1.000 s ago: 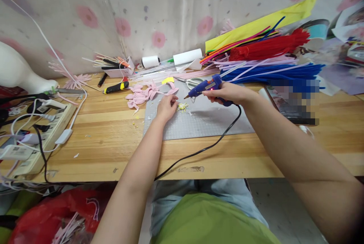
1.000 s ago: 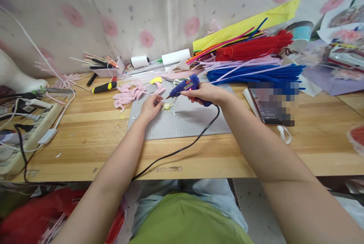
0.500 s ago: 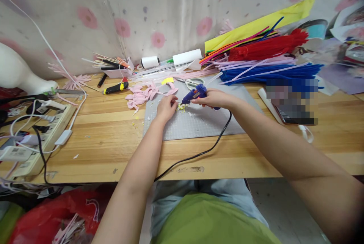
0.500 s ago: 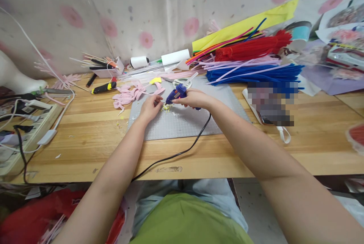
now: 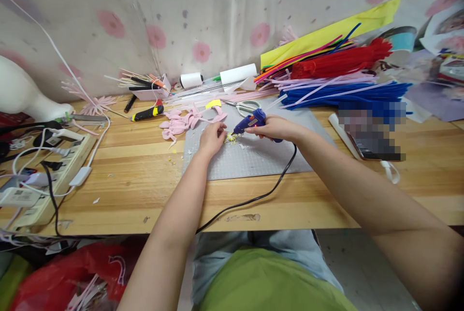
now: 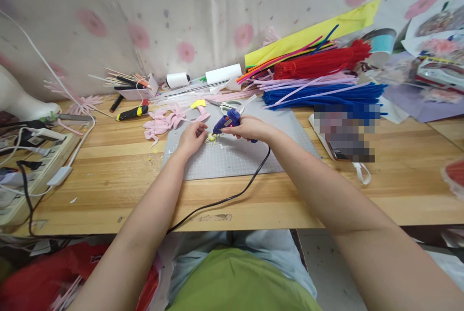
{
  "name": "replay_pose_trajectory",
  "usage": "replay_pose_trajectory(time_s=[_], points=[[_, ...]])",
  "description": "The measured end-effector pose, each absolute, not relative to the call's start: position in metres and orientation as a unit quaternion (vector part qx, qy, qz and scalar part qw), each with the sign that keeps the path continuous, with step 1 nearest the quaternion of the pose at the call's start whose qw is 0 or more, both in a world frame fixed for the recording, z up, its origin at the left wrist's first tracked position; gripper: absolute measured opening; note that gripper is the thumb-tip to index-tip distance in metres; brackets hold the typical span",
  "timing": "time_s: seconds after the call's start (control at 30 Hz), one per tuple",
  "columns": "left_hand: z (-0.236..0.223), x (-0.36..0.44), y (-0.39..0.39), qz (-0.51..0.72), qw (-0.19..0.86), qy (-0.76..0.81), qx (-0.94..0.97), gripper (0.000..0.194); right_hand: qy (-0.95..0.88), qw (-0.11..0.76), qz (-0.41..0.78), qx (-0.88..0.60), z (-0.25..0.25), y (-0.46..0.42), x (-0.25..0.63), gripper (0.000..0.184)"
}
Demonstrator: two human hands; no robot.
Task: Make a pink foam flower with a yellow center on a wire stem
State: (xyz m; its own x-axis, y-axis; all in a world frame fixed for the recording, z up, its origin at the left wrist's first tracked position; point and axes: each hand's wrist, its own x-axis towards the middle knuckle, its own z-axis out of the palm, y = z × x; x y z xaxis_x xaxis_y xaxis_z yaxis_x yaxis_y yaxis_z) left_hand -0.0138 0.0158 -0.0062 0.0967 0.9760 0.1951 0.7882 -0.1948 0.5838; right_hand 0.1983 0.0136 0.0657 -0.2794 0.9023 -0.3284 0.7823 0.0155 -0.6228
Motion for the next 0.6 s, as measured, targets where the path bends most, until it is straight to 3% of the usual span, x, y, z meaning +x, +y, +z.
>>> replay_pose_trajectory(time_s=[0.6], points=[[-0.003, -0.014, 0.014, 0.277, 0.185, 0.614, 0.716, 0.02, -0.702, 0.083, 0.369, -0.603, 0.063, 0.014, 0.203, 0.047]])
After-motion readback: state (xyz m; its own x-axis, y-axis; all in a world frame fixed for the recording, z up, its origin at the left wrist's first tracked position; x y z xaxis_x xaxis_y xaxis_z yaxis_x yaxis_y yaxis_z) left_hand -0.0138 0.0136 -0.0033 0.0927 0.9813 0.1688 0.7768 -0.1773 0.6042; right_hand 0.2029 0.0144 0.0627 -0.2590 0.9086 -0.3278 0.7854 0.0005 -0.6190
